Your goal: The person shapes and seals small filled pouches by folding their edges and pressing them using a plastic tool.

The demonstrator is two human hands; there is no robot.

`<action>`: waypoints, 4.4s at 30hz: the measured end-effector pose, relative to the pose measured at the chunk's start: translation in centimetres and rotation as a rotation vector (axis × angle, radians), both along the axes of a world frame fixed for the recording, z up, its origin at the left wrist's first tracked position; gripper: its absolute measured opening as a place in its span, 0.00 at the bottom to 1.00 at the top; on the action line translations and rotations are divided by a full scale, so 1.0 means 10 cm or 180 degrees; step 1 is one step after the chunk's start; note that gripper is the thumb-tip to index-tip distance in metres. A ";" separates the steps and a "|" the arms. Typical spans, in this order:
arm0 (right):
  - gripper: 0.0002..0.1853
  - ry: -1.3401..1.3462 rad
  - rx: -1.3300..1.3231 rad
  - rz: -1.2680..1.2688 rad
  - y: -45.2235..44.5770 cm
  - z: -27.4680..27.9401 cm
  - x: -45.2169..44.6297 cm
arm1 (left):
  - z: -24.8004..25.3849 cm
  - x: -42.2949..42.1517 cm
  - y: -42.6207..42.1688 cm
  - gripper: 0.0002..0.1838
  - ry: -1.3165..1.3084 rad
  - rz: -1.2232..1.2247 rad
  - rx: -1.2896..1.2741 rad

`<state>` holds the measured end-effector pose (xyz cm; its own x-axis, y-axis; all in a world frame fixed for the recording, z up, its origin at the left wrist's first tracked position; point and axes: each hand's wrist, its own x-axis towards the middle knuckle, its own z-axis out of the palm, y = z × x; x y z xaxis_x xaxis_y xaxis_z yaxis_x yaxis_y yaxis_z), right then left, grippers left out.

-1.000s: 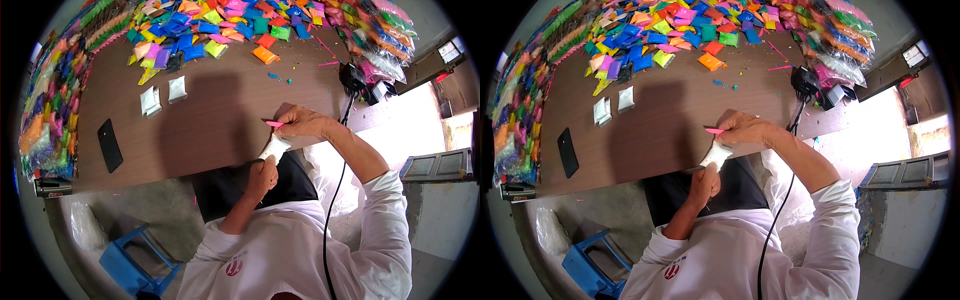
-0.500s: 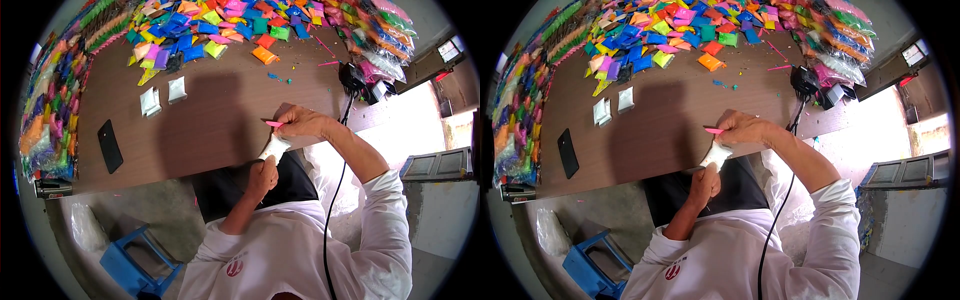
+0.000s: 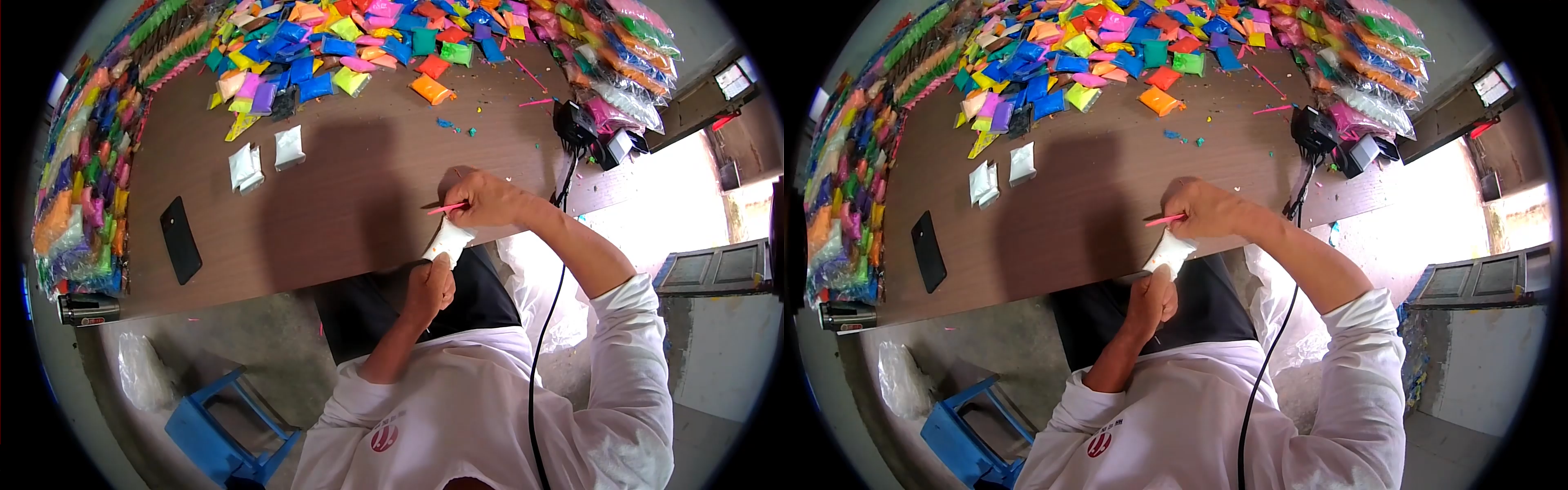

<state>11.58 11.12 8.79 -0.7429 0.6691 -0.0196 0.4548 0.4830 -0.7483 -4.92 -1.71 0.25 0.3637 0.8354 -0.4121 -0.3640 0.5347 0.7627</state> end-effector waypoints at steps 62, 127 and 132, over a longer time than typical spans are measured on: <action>0.08 -0.1049 0.2003 -0.1423 -0.46 0.11 0.11 | 0.00 0.13 0.00 0.30 0.0124 -0.0095 0.0283; 0.15 0.0538 -0.0854 -0.2039 -0.53 -0.31 0.00 | 0.03 0.05 0.08 0.26 -0.0095 -0.0105 0.0461; 0.12 -0.0006 0.0263 -0.1803 -0.53 -0.07 0.02 | 0.01 -0.02 0.07 0.29 -0.0125 0.0079 0.0489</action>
